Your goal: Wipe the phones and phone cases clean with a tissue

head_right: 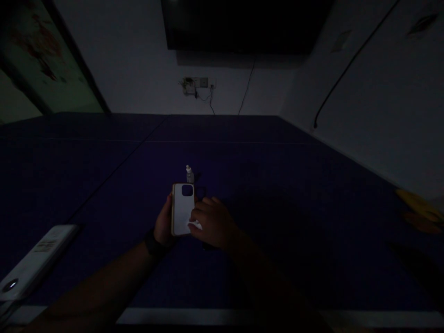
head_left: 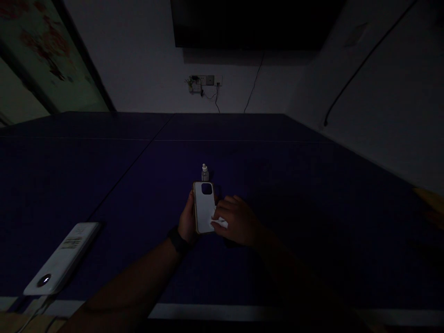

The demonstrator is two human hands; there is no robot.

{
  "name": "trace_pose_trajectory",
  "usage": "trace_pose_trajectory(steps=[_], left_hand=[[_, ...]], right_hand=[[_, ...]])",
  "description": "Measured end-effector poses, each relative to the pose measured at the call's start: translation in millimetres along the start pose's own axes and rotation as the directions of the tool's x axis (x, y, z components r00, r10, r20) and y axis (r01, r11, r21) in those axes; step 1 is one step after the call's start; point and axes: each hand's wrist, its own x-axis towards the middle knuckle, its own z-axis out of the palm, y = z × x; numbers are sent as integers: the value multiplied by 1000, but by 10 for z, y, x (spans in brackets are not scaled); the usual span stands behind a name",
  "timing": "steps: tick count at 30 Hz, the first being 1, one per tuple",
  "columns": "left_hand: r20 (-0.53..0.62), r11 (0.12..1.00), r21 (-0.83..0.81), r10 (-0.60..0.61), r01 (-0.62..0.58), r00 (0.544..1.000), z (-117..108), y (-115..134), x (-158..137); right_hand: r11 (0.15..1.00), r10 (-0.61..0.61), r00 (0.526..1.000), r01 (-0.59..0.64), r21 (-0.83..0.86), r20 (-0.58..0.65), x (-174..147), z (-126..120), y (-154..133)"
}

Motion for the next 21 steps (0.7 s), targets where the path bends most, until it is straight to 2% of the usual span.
trace_pose_trajectory(steps=[4, 11, 17, 21], left_hand=[[0, 1000, 5, 6, -6, 1000, 16, 0, 1], [-23, 1000, -5, 1, -1, 1000, 29, 1, 9], [-9, 999, -22, 24, -24, 1000, 58, 0, 11], [-15, 999, -18, 42, -42, 999, 52, -21, 6]], right_hand=[[998, -54, 995, 50, 49, 83, -2, 8, -8], [999, 51, 999, -51, 3, 0, -13, 44, 7], [987, 111, 991, -119, -111, -74, 0, 46, -33], [985, 104, 994, -106, -139, -23, 8, 11, -50]])
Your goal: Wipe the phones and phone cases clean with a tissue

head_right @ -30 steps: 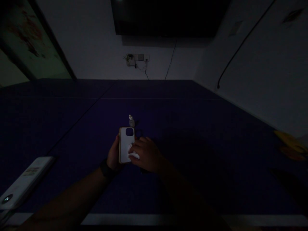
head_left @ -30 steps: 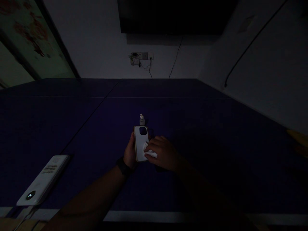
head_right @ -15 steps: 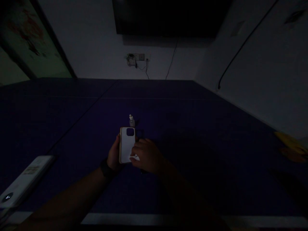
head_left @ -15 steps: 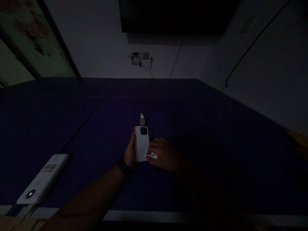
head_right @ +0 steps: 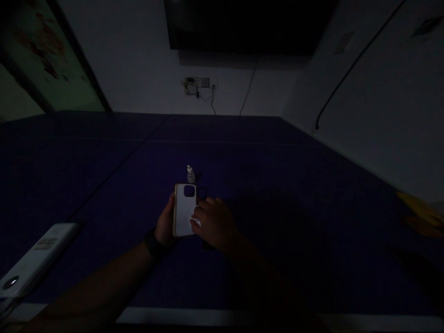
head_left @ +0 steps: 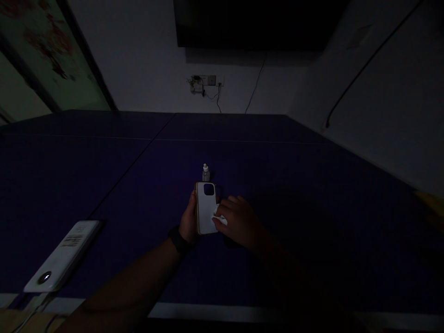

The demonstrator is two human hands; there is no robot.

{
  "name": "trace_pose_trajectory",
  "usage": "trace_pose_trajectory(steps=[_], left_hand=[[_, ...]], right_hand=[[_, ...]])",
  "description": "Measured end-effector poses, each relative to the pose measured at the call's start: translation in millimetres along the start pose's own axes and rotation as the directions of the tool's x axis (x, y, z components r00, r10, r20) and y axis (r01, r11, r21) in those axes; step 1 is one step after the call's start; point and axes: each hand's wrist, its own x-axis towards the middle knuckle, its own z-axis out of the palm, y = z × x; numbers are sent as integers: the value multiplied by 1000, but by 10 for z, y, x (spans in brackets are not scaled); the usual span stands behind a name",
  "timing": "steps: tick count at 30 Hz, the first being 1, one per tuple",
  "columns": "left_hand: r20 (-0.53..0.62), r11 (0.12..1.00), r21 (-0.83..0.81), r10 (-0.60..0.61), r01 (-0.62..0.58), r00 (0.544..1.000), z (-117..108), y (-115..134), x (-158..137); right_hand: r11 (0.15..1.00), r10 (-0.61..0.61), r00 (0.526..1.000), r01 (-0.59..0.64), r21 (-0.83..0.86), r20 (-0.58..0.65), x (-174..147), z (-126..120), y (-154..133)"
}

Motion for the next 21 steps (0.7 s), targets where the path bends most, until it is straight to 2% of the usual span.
trace_pose_trajectory(steps=[6, 12, 17, 21], left_hand=[[-8, 1000, 5, -4, 4, 1000, -25, -6, -7], [4, 1000, -7, 16, -16, 1000, -15, -8, 4], [-6, 999, 5, 41, -41, 999, -67, -30, 20], [-19, 999, 25, 41, -40, 999, -77, -34, 18]], right_hand=[[991, -107, 983, 93, 99, 152, -14, -27, 16], [1000, 10, 998, -10, 18, 54, -1, -27, 24], [993, -83, 971, 60, 104, 224, 3, -55, 3], [994, -59, 971, 36, 103, 233, -3, -56, 6]])
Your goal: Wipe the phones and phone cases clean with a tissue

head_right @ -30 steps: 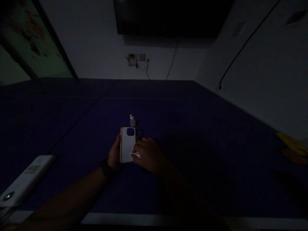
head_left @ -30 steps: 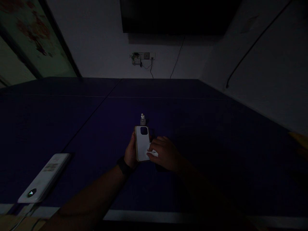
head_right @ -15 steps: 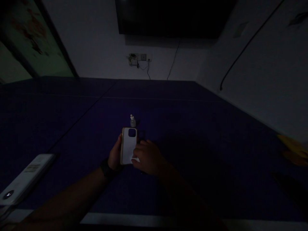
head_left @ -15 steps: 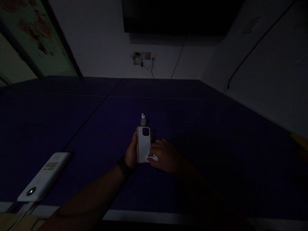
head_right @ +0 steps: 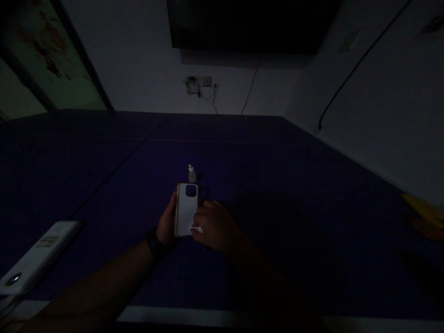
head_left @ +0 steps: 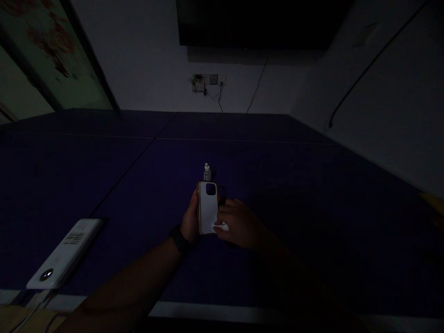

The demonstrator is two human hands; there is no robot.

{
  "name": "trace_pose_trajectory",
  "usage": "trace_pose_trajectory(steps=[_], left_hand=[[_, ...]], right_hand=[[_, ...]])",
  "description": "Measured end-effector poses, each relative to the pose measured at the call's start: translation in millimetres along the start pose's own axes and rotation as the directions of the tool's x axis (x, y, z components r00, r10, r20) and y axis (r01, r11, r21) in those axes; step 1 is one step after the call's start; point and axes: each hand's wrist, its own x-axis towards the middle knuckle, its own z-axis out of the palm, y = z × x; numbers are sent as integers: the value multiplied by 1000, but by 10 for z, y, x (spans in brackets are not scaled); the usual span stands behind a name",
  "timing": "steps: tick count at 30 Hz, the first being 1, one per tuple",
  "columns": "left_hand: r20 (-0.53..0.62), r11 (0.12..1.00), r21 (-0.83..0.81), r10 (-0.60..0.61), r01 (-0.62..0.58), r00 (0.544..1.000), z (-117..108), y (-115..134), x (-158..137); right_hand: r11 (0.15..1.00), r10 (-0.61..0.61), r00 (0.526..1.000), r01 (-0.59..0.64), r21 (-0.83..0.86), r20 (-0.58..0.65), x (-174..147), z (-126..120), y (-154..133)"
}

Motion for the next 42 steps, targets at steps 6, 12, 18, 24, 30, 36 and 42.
trace_pose_trajectory(steps=[6, 12, 18, 24, 30, 36, 42], left_hand=[[11, 1000, 20, 11, -11, 1000, 31, 2, 5], [18, 1000, 6, 24, -24, 1000, 0, -26, 23], [32, 998, 11, 59, -60, 998, -36, -34, 37], [32, 999, 27, 42, -43, 999, -23, -17, 43], [19, 999, 29, 18, -19, 1000, -32, -4, 25], [20, 998, 43, 37, -38, 999, -23, -34, 49], [21, 994, 56, 98, -99, 995, 22, -52, 19]], right_hand=[[993, 70, 986, -83, -85, -151, 9, 30, -10], [981, 126, 963, -157, -115, -240, 25, 40, -33], [997, 28, 996, -35, -75, -80, -3, 16, -15], [998, 66, 996, -67, -20, -55, 5, 26, -7], [999, 39, 999, -39, 8, 5, 16, 25, -9], [980, 159, 963, -181, -86, -219, 42, 77, 8], [975, 175, 937, -209, -82, -302, 51, 121, 24]])
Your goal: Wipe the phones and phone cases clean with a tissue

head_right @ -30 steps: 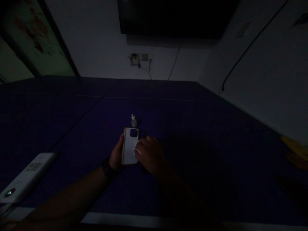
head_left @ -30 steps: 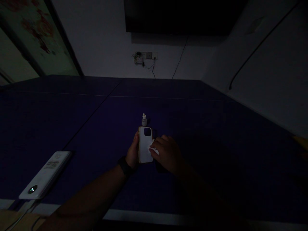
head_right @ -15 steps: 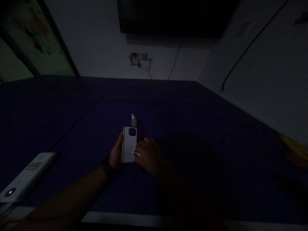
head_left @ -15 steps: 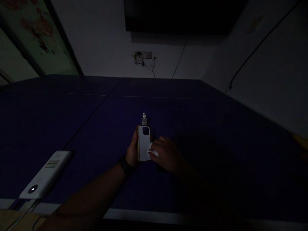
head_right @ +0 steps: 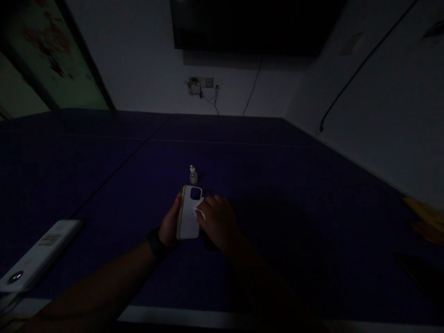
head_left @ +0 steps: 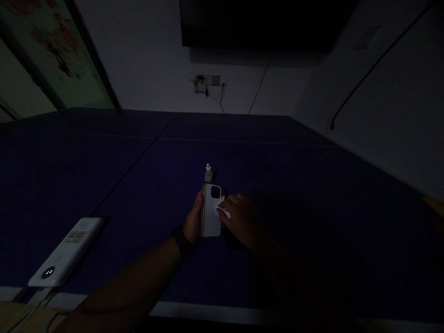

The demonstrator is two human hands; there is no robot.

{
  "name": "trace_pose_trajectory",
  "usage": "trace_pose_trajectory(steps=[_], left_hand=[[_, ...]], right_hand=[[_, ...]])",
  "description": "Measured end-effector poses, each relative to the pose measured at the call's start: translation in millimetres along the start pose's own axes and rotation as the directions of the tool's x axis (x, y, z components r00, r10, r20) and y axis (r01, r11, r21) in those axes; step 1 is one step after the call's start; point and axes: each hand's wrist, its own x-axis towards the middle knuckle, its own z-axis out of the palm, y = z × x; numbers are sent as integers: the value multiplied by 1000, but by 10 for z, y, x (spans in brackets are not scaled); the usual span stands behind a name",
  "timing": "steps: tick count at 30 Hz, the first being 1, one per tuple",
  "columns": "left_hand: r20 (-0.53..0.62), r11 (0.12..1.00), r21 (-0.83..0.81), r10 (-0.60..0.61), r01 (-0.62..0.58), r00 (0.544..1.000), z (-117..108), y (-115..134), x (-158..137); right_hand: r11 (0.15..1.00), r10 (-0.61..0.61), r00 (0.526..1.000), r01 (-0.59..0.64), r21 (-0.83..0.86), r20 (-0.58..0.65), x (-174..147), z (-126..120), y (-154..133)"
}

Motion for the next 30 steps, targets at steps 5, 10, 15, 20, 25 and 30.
trace_pose_trajectory(steps=[5, 10, 15, 20, 25, 30], left_hand=[[-18, 999, -9, -34, 34, 999, -30, 19, 13], [-15, 999, -21, -25, 25, 1000, 2, 10, -1], [-26, 999, -39, -32, 31, 999, -1, 8, -2], [-33, 988, -97, -126, 123, 991, -27, 37, 7], [-12, 994, -70, -79, 78, 997, -15, 20, 9], [-32, 997, -60, -53, 51, 998, -86, -15, 40]], right_hand=[[993, -81, 995, 76, 91, 53, -20, 25, -1], [999, 39, 998, -37, 37, -51, -9, 49, -22], [990, -35, 998, 41, 133, -49, -19, 71, -45], [970, -149, 988, 154, 187, -37, -46, 56, -106], [1000, 14, 999, -14, 4, -43, -28, 16, -66], [995, -88, 996, 89, 40, -7, -41, 50, -83]])
